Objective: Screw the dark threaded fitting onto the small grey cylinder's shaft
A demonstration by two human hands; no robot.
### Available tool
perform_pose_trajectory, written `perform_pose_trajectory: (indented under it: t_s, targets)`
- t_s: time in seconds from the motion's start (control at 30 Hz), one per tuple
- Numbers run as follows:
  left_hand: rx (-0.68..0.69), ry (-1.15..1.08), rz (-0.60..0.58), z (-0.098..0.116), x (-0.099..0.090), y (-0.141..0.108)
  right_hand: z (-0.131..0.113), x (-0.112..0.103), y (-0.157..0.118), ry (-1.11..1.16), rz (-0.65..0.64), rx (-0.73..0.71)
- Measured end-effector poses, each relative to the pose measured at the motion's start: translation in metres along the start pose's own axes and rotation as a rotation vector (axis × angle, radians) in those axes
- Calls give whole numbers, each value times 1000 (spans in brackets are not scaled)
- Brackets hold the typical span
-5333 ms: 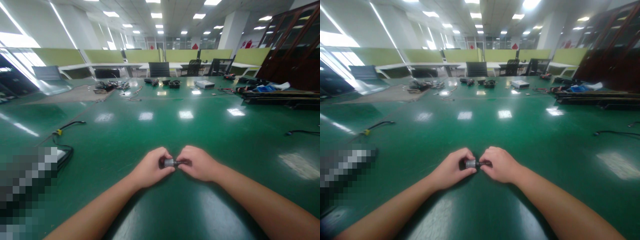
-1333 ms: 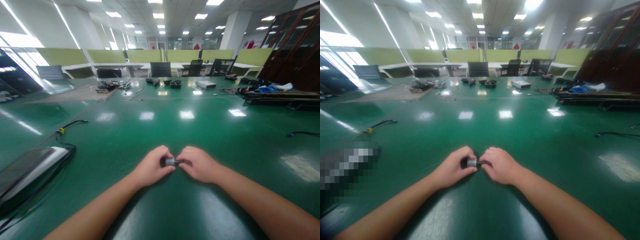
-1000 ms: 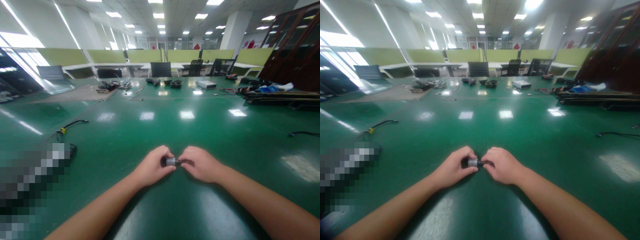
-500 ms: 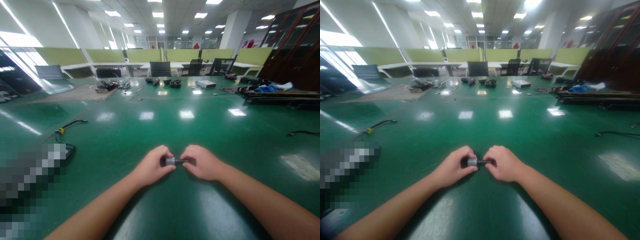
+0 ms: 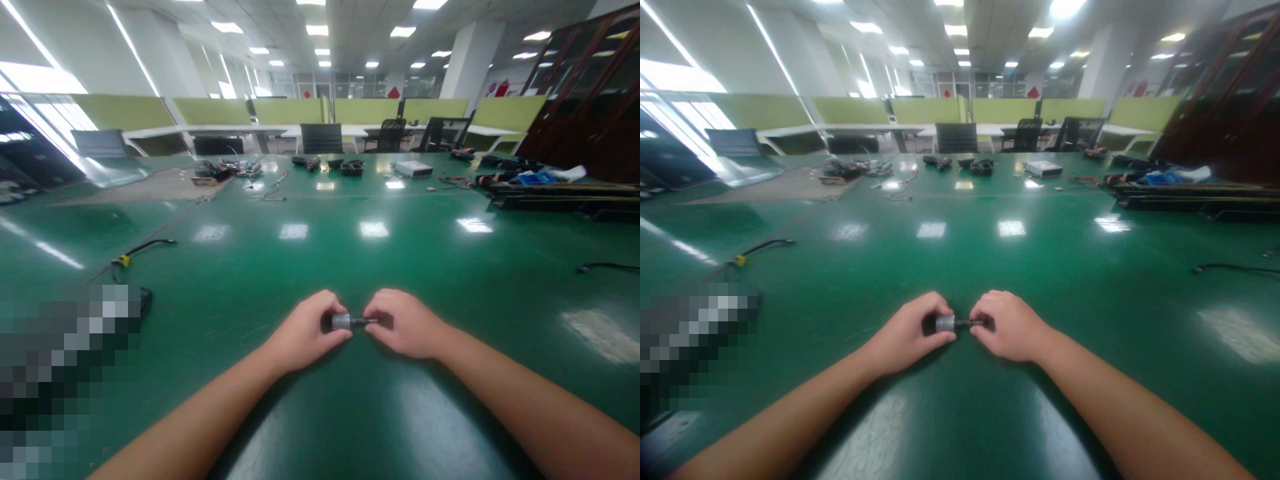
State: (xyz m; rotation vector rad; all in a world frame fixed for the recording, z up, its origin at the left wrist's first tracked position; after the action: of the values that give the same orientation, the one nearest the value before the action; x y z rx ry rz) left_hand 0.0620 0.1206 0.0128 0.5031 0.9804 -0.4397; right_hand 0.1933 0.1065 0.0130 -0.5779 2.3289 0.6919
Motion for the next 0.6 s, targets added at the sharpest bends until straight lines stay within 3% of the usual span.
perform_pose_trajectory:
  t_s: [0.6]
  targets:
    - [10,-15,-3,0,0,0,4,-6,-2,2,2,6]
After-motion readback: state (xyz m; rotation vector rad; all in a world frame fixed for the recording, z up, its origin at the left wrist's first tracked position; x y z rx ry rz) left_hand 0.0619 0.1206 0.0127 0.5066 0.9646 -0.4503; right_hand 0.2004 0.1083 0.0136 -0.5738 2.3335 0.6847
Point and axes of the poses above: each hand's wrist, its own y-axis towards the middle knuckle, its own x-axis out of the palm, z = x × y, the point moved 10 cm from there along y, towards the middle knuckle, and after that the axes turned 11 degrees about y, right-handed, at the moved point
